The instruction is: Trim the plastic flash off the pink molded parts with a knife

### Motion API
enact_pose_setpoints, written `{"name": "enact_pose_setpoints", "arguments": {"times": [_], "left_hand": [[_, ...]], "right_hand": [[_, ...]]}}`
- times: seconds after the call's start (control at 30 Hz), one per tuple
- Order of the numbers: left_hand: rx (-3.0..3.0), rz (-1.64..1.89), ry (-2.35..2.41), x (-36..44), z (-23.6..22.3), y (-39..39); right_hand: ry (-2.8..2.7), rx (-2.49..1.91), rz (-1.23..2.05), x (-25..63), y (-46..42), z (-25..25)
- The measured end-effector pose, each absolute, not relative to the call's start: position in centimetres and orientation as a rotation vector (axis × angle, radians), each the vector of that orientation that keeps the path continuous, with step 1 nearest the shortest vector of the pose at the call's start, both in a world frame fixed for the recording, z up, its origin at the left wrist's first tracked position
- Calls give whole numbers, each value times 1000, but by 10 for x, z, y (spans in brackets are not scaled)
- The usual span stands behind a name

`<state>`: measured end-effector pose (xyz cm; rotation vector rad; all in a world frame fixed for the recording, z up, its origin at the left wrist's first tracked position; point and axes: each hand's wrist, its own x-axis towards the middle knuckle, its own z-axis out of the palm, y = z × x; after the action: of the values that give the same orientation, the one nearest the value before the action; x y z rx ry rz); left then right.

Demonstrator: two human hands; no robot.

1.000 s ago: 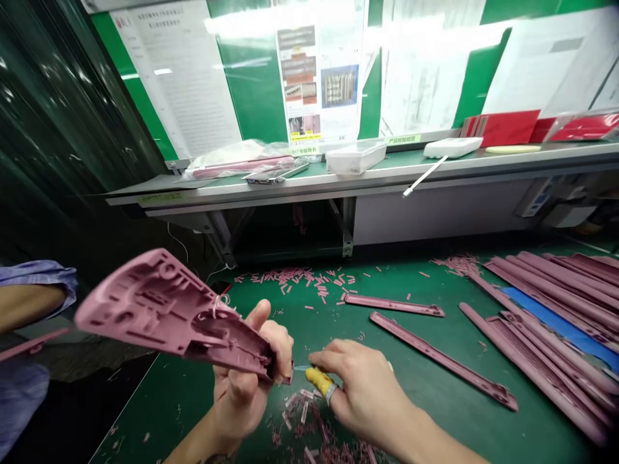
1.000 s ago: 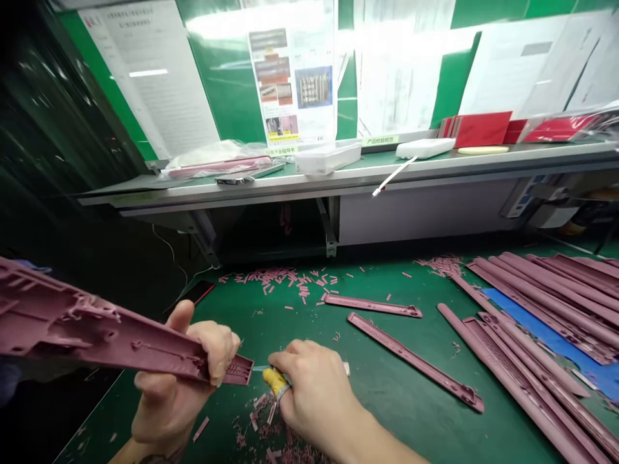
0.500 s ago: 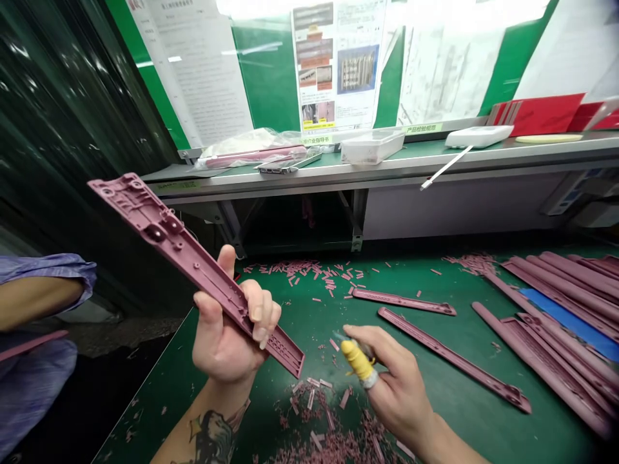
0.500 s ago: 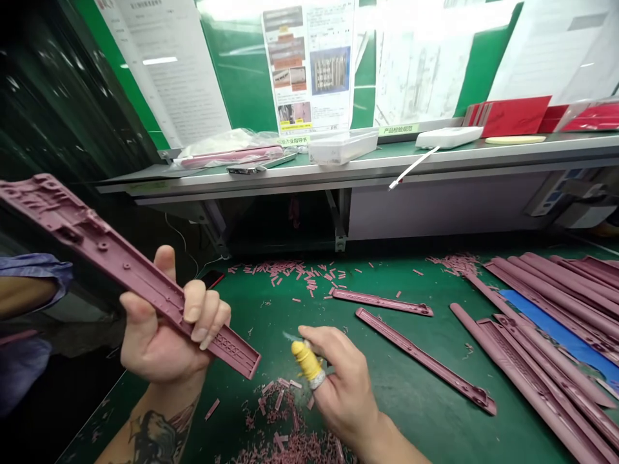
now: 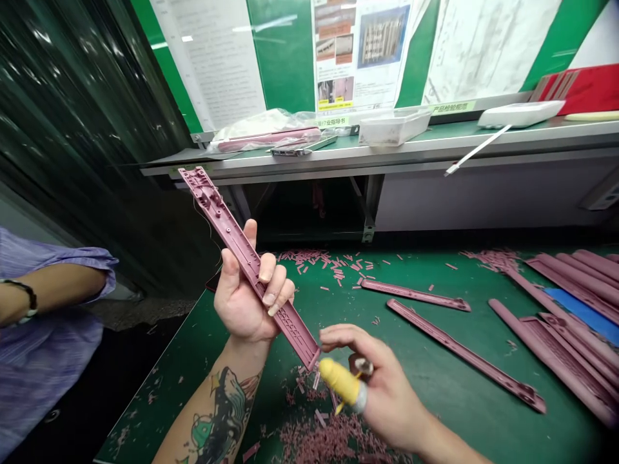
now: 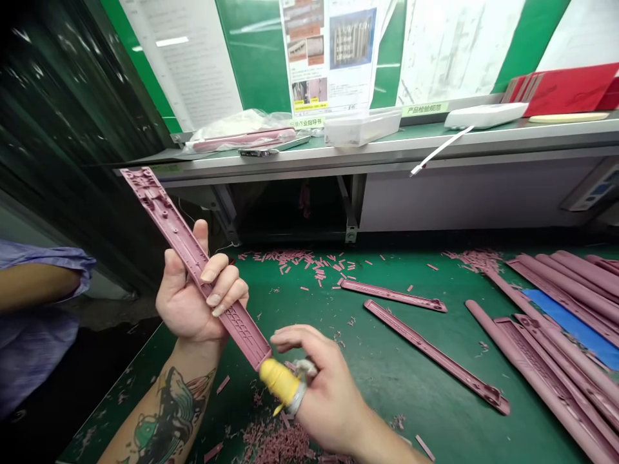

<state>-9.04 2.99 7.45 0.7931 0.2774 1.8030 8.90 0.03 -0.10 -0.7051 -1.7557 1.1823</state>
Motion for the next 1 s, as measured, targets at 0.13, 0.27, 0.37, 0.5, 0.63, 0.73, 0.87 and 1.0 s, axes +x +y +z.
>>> {"name": "enact_pose_setpoints", "arguments": {"times": [0.13,0.27,0.37,0.5,0.63,0.73,0.87,1.0], "left_hand": [[994,1934,944,-87,56,43],[1292,1987,1494,-91,14,41],[2285,1460,1433,-95,-11,25],[2790,828,961,-104,-11,10],[2647,719,1001,-115,15,15],[2698,629,1038,-121,33,20],[2944,645,994,-122,49,22],[3101,592,907,-118,60,22]], "right_hand": [[-1890,-589,956,84,-1,-6],[-1767,-893,1200,99,13,-6],[-1610,-892,1538,115,24,2],[-1670,-688,1832,132,34,9],[-2002,-689,1480,153,40,9],[-2185,-841,1075,159,37,12],[-2353,-754,568,144,31,11],[-2390,-773,56,125,31,7]]}}
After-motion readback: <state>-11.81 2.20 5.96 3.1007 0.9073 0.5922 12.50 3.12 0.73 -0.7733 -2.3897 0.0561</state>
